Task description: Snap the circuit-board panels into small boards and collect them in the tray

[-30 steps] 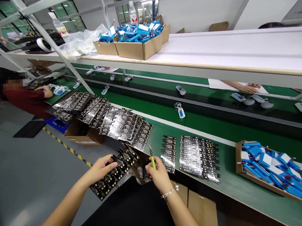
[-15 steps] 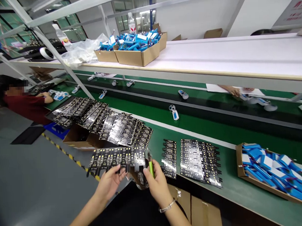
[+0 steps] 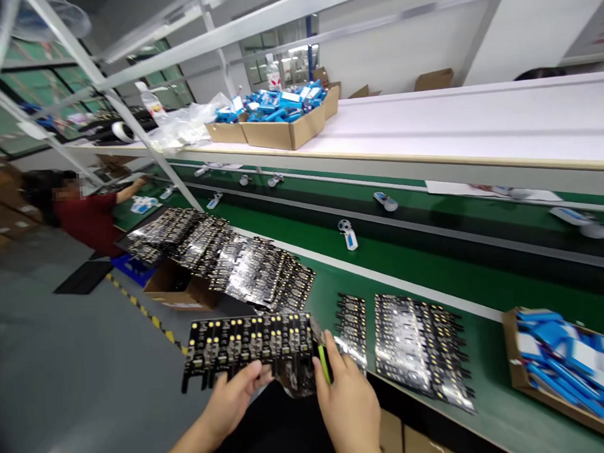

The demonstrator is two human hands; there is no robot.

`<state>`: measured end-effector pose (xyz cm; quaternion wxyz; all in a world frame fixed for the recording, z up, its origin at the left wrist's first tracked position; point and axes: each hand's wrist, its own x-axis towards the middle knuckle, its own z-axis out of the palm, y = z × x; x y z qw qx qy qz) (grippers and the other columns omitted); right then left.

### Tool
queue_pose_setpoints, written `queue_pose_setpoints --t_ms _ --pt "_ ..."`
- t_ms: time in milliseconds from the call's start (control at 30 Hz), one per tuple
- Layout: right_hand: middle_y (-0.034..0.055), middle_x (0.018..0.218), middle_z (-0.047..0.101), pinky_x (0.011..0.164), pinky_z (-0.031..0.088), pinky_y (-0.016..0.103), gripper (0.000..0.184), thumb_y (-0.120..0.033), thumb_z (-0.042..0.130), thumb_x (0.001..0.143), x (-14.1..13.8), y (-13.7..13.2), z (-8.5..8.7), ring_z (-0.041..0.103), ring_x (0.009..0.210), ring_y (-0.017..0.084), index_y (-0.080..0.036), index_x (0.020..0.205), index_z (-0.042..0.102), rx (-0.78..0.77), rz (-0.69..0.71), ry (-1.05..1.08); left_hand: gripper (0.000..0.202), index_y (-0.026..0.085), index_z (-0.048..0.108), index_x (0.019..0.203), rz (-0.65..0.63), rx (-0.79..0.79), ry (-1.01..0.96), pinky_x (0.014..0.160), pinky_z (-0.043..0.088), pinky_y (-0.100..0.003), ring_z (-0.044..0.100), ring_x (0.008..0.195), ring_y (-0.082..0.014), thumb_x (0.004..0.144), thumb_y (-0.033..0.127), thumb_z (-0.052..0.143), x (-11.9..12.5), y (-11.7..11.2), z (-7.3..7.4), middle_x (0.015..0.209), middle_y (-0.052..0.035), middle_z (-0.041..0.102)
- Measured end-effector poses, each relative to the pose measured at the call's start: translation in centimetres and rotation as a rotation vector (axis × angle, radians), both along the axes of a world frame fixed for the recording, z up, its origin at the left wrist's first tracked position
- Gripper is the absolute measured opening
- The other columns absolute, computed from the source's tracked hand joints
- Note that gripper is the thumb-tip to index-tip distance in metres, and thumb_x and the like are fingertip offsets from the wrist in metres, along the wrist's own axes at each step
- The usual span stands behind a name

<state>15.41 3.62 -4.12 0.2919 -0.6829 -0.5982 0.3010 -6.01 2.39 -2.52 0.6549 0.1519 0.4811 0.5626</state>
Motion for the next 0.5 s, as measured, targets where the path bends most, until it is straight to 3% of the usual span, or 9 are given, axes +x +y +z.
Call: queue_pose_setpoints --t_ms 67,133,200,300,367,500 --pt "0.0125 0.128 0.063 0.091 0.051 0.052 0.064 -0.058 0.046 0.088 0.3 -0.1 -0.5 0.063 0.109 0.034 -0.028 0.144 0.039 -0.031 0.030 0.002 0.022 0.012 0.075 0.075 0.041 -0.005 -0.005 0.076 0.061 -0.035 0.070 0.078 -0.0202 0.062 0.025 0.087 0.3 0.0 0.0 0.079 -0.0067 0.074" --pt "0.0096 0.139 0.055 0.104 0.045 0.043 0.065 -0.058 0.046 0.088 0.7 0.0 -1.5 0.052 0.126 0.030 -0.022 0.143 0.042 -0.047 0.167 0.206 0.018 0.013 0.074 0.073 0.098 -0.003 -0.036 0.074 0.060 -0.034 0.069 0.076 -0.0187 0.064 0.023 0.086 0.5 0.1 0.0 0.076 -0.0049 0.072" --pt "0.0093 0.141 0.053 0.106 0.043 0.039 0.064 -0.057 0.044 0.089 1.0 0.0 -2.4 0.048 0.130 0.028 -0.019 0.141 0.046 -0.081 0.226 0.269 0.016 0.014 0.074 0.072 0.138 -0.004 -0.050 0.073 0.060 -0.033 0.068 0.074 -0.0178 0.064 0.022 0.086 0.7 0.0 -0.1 0.073 -0.0041 0.070" --pt "0.0151 0.132 0.059 0.088 0.053 0.048 0.064 -0.055 0.043 0.088 1.0 -0.4 -2.9 0.060 0.114 0.037 -0.024 0.143 0.042 -0.111 0.135 -0.007 0.020 0.015 0.074 0.070 0.169 -0.021 -0.023 0.074 0.060 -0.036 0.069 0.076 -0.0201 0.060 0.024 0.088 0.8 -0.3 -0.4 0.076 -0.0057 0.071" --pt "0.0161 0.131 0.060 0.083 0.054 0.049 0.064 -0.054 0.046 0.087 0.9 -0.7 -2.7 0.062 0.110 0.038 -0.025 0.144 0.040 -0.070 0.108 -0.062 0.022 0.016 0.073 0.070 0.204 -0.043 -0.017 0.075 0.061 -0.037 0.069 0.077 -0.0211 0.057 0.024 0.090 0.9 -0.5 -0.7 0.076 -0.0052 0.071" --pt "0.0106 0.133 0.060 0.100 0.048 0.039 0.058 -0.052 0.052 0.086 0.6 -0.9 -1.9 0.057 0.121 0.030 -0.021 0.135 0.054 -0.028 0.216 0.275 0.018 0.016 0.072 0.070 0.214 -0.006 -0.053 0.075 0.060 -0.034 0.070 0.078 -0.0201 0.062 0.023 0.087 0.6 -0.6 -0.7 0.075 -0.0037 0.071"
